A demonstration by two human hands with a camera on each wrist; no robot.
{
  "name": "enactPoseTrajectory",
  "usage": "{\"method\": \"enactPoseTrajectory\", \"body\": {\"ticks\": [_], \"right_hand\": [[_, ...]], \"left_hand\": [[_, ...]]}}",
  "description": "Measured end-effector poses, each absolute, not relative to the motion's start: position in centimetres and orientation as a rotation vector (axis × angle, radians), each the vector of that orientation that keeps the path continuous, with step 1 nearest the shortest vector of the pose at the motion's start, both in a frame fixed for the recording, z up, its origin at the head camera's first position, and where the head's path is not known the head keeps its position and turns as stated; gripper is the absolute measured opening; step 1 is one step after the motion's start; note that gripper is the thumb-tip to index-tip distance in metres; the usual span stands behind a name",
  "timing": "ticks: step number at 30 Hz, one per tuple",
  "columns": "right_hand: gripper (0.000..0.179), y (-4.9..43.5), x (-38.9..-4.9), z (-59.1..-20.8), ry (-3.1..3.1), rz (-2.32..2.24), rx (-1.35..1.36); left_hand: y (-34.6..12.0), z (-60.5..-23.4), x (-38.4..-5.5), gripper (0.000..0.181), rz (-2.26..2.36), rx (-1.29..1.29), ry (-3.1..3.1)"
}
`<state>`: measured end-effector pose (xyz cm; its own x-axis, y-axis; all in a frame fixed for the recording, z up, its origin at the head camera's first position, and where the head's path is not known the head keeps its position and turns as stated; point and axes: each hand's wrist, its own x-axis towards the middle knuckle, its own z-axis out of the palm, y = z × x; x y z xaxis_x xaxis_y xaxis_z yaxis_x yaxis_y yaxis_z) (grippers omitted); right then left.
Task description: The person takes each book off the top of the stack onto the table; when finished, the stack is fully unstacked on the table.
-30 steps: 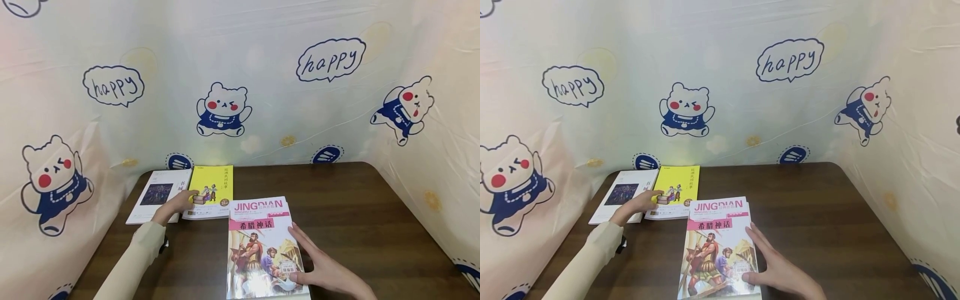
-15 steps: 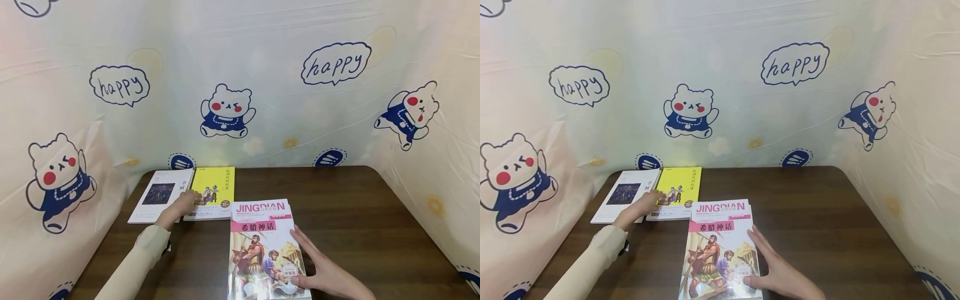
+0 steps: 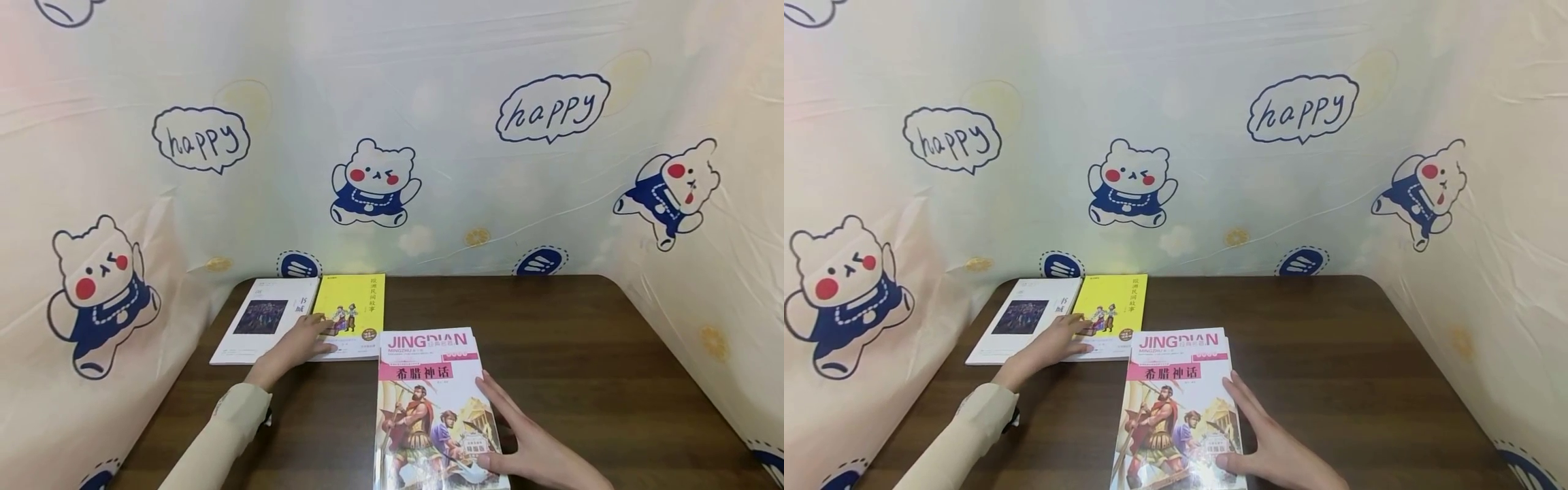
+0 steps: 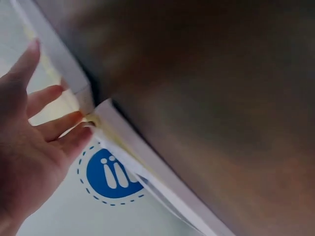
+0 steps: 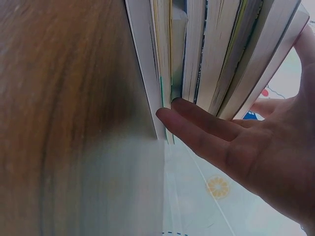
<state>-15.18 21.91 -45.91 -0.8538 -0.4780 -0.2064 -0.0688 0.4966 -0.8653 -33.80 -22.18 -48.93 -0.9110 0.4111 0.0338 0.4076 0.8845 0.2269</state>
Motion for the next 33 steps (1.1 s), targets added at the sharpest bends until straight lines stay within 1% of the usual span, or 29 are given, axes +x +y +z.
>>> {"method": "enactPoseTrajectory", "body": {"ticks": [7, 12, 19, 23, 25, 28, 33], "right_hand": [[0.092, 21.9, -15.1, -46.1, 2.335, -1.329, -0.484], [0.092, 21.9, -15.1, -46.2, 2.331, -1.331, -0.485], [0.092, 21.9, -15.2, -46.1, 2.347, -1.304, -0.476], [0.093, 21.9, -15.3, -46.1, 2.356, -1.326, -0.491], [0.094, 21.8, -15.3, -46.1, 2.386, -1.323, -0.505], [0.094, 21.8, -15.2, -46.2, 2.433, -1.308, -0.534], [0.095, 21.7, -15.1, -46.3, 2.477, -1.31, -0.591]], "left_hand": [[-22.4, -49.5, -32.8, 0.068, 0.319, 0.793, 3.092], [-22.2, -49.6, -32.4, 0.067, 0.238, 0.905, 3.135], [-21.6, -49.5, -31.5, 0.072, 0.168, 0.984, 3.158], [-20.7, -48.8, -30.7, 0.072, 0.159, 0.993, 3.177], [-20.2, -48.2, -30.0, 0.071, 0.223, 0.986, 3.166], [-19.4, -47.1, -28.4, 0.071, 0.446, 0.93, 3.087], [-18.4, -45.7, -24.3, 0.073, 0.843, 0.863, 2.887]]}}
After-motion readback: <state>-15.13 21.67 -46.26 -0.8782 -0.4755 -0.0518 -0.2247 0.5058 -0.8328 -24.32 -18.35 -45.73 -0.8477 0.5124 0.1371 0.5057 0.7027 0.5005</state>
